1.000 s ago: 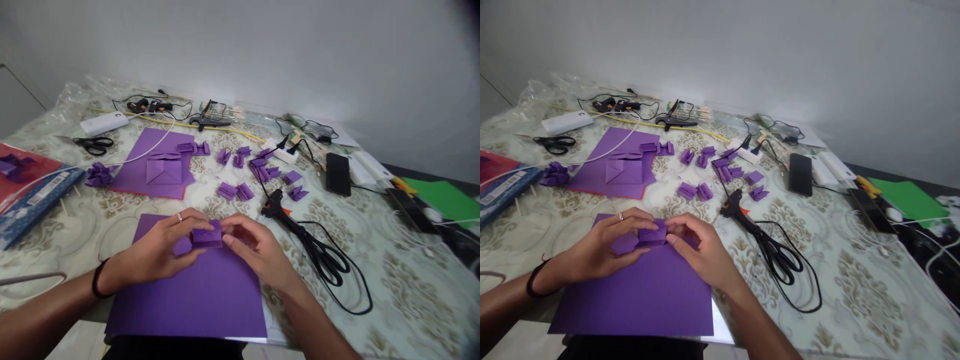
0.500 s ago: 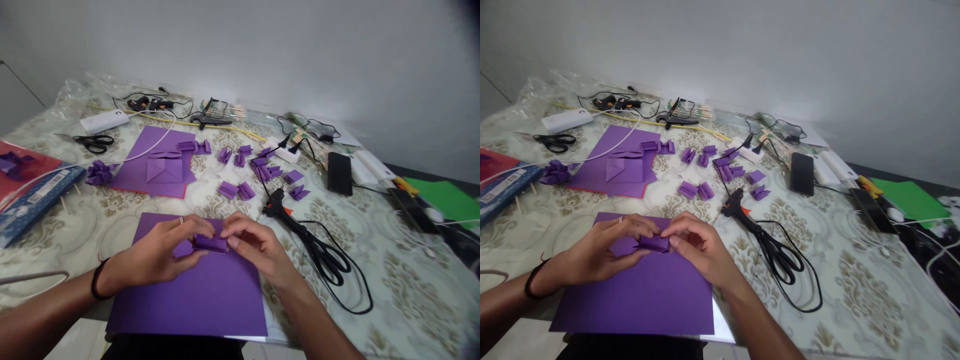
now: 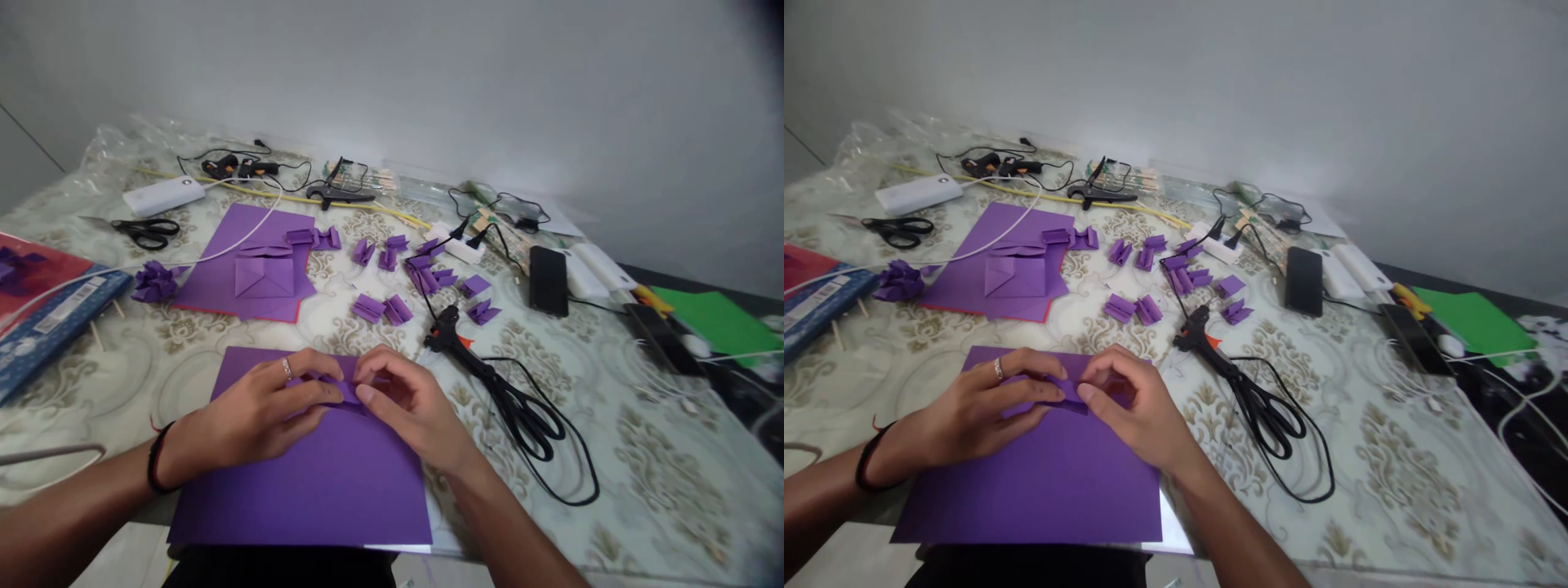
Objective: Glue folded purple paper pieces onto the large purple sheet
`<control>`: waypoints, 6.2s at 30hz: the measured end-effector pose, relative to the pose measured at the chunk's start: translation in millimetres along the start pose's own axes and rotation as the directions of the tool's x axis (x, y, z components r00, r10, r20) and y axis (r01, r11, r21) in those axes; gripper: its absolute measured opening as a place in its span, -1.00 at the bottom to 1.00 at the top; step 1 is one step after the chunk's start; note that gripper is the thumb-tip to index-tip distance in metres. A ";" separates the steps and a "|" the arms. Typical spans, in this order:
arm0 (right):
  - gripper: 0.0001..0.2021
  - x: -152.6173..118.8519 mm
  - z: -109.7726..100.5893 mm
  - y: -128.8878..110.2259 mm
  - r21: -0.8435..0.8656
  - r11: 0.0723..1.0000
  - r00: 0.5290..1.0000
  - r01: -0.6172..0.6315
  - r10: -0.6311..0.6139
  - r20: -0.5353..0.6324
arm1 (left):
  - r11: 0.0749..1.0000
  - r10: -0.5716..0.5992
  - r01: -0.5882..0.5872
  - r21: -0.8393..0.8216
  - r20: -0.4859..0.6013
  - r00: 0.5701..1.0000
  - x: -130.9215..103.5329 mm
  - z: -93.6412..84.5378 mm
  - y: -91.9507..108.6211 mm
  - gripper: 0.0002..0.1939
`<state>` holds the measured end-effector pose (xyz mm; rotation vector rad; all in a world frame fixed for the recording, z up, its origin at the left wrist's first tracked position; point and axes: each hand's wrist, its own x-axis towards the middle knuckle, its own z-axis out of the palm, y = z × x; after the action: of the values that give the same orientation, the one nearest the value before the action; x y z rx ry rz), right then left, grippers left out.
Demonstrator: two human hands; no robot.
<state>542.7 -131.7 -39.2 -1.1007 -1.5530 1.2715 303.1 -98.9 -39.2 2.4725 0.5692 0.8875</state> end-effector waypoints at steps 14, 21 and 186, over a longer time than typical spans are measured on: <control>-0.87 -2.6 6.2 3.9 0.028 0.996 0.993 -0.083 0.085 -0.076 | 0.970 -0.175 0.177 -0.167 0.030 0.984 11.1 -10.0 7.7 -0.67; -0.92 -2.6 8.9 0.3 -0.230 0.969 0.994 0.086 -0.099 -0.045 | 0.940 -0.252 0.257 -0.224 0.053 0.966 14.0 -2.2 -0.8 -0.94; -0.69 1.7 24.3 20.7 0.216 0.965 0.946 -0.148 0.202 -0.255 | 0.984 -0.176 0.169 -0.050 -0.212 0.961 6.0 15.6 -5.2 -0.89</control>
<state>521.6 -134.2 -63.1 -1.2505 -1.1197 1.2947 316.6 -95.7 -49.8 2.2718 0.8245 1.0912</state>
